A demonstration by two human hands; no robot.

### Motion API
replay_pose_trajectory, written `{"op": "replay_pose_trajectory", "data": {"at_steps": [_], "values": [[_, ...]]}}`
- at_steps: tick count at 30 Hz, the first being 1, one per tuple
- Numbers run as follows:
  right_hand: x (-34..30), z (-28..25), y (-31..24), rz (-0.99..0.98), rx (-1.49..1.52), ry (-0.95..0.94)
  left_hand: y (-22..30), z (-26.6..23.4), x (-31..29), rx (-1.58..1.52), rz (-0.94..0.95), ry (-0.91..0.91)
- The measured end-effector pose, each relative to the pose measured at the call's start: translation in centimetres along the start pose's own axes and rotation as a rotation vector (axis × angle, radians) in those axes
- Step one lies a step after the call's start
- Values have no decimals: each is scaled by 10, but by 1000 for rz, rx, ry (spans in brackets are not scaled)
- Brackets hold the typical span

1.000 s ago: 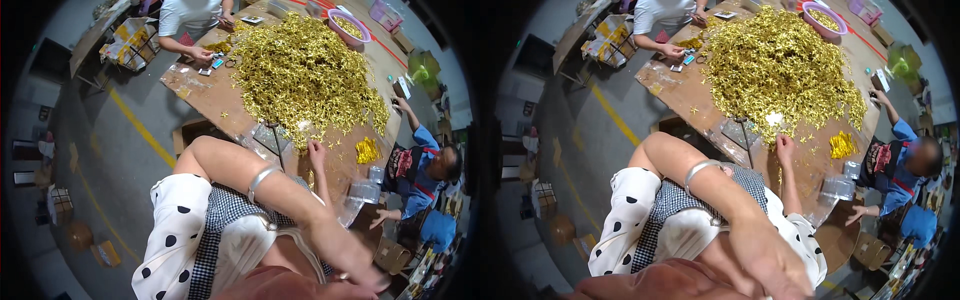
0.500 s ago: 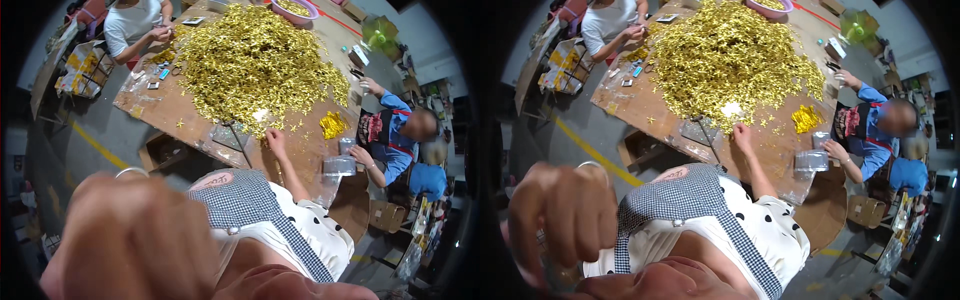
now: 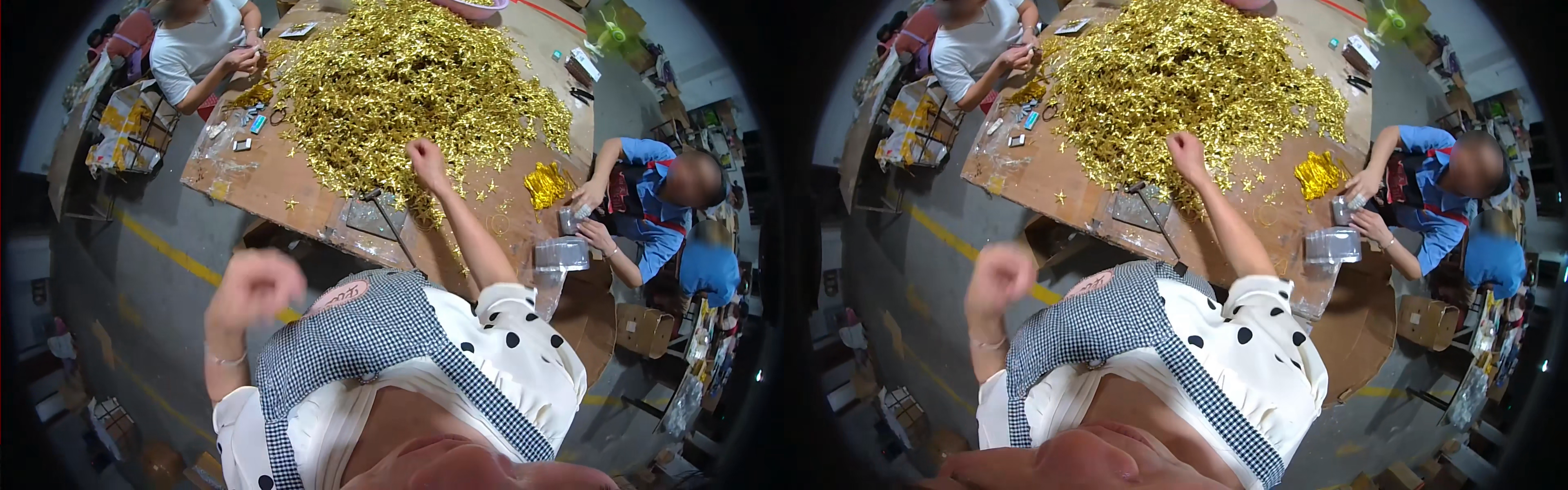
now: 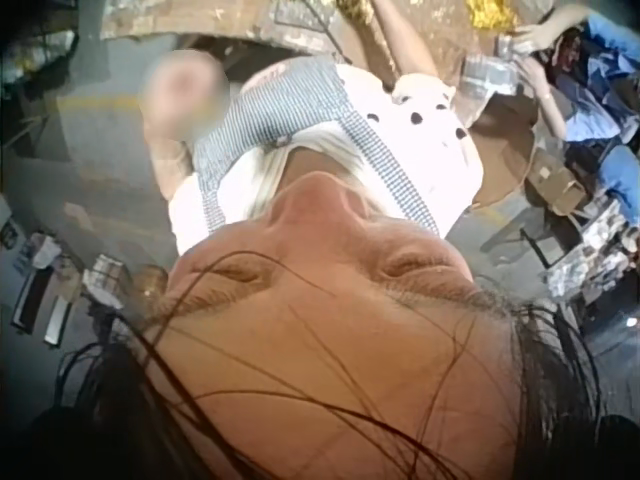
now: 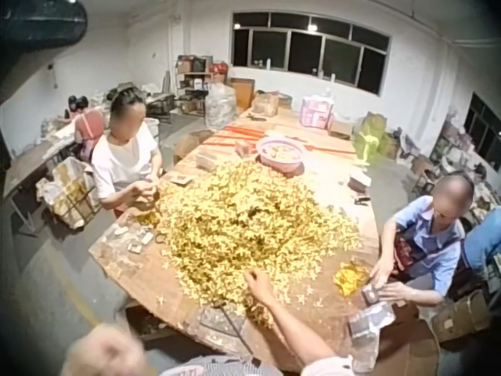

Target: The person picks up gold star pieces from a pile on the table and attaches them together by hand.

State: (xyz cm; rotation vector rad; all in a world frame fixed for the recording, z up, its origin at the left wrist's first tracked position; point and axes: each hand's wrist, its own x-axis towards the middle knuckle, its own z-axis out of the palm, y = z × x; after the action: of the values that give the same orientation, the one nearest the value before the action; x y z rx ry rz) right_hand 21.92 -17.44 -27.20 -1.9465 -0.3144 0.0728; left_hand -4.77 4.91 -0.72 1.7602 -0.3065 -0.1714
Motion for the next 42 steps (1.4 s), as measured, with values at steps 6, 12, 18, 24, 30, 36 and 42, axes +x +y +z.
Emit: {"op": "replay_pose_trajectory", "data": {"at_steps": [6, 12, 18, 24, 30, 36, 42], "values": [[66, 41, -37, -44, -366, 173, -165, 45, -13, -623, -664, 418], [79, 40, -37, 72, -263, 80, -229, 82, -34, -572, -676, 435], [65, 5, 2, 315, 549, 22, -230, 79, -14, -594, -758, 479], [26, -30, -20, 621, 1281, -69, -218, 52, 38, -1591, -545, 454], [16, -47, -29, 309, 182, 101, -176, 4, 160, -1520, -142, 363], [-8, -89, -33, 222, 1632, 15, -134, 18, 228, -1242, -38, 271], [-28, -107, -42, 208, 1788, 30, -121, 36, 243, -760, -119, 343]]}}
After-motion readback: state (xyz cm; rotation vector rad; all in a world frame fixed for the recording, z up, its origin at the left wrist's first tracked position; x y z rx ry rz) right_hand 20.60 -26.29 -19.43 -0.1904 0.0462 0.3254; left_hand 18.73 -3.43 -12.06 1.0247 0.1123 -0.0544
